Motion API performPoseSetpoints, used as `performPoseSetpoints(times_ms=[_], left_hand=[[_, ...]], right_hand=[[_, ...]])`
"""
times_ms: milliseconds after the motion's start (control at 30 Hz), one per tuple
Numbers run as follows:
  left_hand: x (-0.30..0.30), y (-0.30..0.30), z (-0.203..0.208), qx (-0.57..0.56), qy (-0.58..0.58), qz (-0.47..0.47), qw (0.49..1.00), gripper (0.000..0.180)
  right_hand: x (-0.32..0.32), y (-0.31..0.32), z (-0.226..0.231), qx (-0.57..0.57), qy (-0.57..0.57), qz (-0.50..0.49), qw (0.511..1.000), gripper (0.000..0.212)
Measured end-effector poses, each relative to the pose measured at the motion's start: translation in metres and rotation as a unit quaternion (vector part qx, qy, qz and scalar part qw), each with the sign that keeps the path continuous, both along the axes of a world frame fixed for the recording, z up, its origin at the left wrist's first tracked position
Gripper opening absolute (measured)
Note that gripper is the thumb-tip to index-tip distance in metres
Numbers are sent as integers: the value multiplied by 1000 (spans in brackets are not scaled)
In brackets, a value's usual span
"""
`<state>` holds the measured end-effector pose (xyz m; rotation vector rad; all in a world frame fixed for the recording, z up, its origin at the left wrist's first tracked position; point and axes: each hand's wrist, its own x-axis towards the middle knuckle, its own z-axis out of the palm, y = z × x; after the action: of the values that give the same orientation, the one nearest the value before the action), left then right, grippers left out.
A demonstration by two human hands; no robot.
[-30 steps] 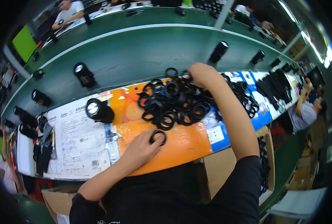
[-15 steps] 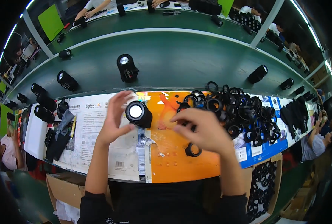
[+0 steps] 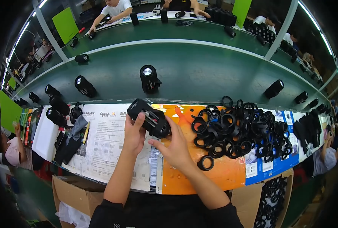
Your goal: The person assembles rubber or plastic rings onto cylindrical components by hand at an electronics factory workbench.
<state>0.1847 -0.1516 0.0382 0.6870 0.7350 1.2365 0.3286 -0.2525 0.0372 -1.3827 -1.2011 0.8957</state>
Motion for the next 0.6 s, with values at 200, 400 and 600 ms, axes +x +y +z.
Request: performPoseSetpoints(times_ms=[200, 400, 600], left_hand=[[-26, 4, -15, 123, -60, -144, 980, 89], [-16, -3, -7, 98, -112, -101, 984, 57], [-25, 4, -3, 166, -106, -64, 978, 68]], right_hand=[[10, -5, -10, -4, 155, 72, 985, 88], [5, -4, -12, -58, 185, 132, 972, 89], [-8, -7, -21, 66, -49, 48, 995, 91]])
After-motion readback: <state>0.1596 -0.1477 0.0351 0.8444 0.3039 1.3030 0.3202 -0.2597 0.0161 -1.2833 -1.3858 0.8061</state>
